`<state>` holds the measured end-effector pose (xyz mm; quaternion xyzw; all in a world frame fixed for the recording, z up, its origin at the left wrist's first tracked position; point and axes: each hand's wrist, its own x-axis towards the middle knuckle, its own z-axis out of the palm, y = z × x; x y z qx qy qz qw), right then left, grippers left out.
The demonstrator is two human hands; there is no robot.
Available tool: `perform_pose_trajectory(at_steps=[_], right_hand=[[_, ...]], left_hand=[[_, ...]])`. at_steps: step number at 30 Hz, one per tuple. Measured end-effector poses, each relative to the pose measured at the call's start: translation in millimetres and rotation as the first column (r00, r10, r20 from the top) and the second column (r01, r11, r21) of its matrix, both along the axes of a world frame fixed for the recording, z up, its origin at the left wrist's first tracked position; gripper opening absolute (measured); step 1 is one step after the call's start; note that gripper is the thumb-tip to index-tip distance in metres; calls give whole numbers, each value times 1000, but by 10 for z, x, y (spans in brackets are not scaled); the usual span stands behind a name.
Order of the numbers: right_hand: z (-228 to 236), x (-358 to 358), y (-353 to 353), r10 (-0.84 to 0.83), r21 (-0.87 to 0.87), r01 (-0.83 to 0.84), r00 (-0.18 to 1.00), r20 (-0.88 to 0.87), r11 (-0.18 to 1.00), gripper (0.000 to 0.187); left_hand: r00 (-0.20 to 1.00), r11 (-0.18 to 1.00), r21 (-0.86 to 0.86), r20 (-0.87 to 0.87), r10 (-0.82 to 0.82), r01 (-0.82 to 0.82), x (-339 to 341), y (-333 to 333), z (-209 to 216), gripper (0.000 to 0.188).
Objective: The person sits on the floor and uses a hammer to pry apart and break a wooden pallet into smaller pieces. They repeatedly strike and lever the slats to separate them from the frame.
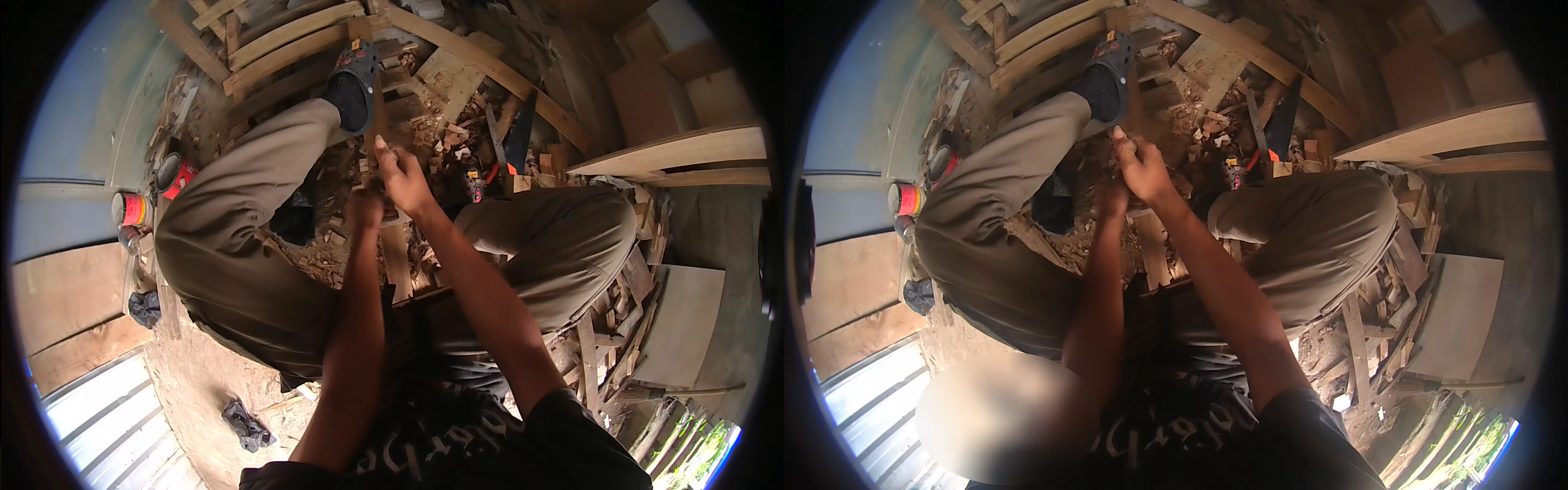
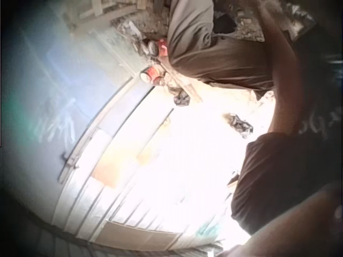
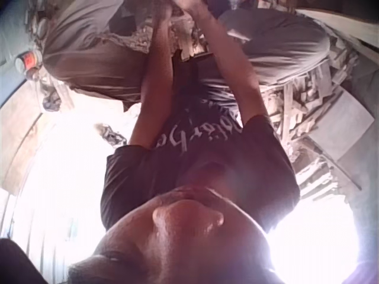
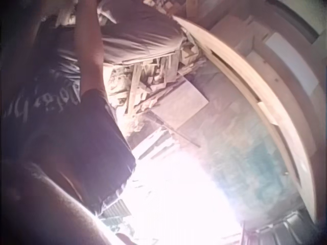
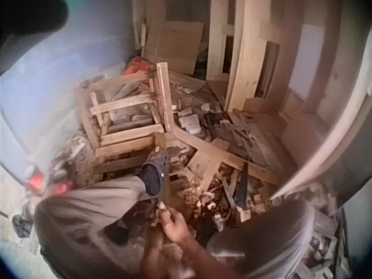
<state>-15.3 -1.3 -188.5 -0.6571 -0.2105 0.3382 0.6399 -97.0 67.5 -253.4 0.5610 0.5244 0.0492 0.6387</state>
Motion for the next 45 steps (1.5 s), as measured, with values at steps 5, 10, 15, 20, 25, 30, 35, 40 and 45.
perform_pose_trajectory(at_steps=[5,10,15,20,25,30,35,40,45], right_hand=[[242,90,-15,-101,-239,89,994,-39,967,96],[-891,984,-61,-401,-172,393,916,-16,903,58],[-2118,2053,-650,688,-906,160,604,403,391,35],[-2121,2028,-335,59,-828,107,984,167,550,35],[-2229,1925,-127,194,-759,307,850,490,574,49],[-2382,1724,-151,309,-816,385,786,535,432,57],[-2269,1600,148,331,-570,193,650,684,799,63],[-2347,1495,324,553,-745,237,540,634,624,52],[-1710,1250,241,474,-770,92,740,477,631,50]], left_hand=[[894,695,675,117,-432,248,-72,108,518,26],[918,872,466,259,-300,154,102,65,36,31],[888,952,257,379,-259,168,221,64,-175,37],[875,988,146,472,-110,46,260,177,-247,35],[869,993,-102,486,96,-53,428,526,-50,27],[901,991,-130,430,56,1,498,599,52,31],[888,984,-176,450,99,-20,486,655,-74,27],[892,971,-240,436,121,-14,603,689,-27,24],[908,970,-241,414,71,34,535,857,-116,26]])
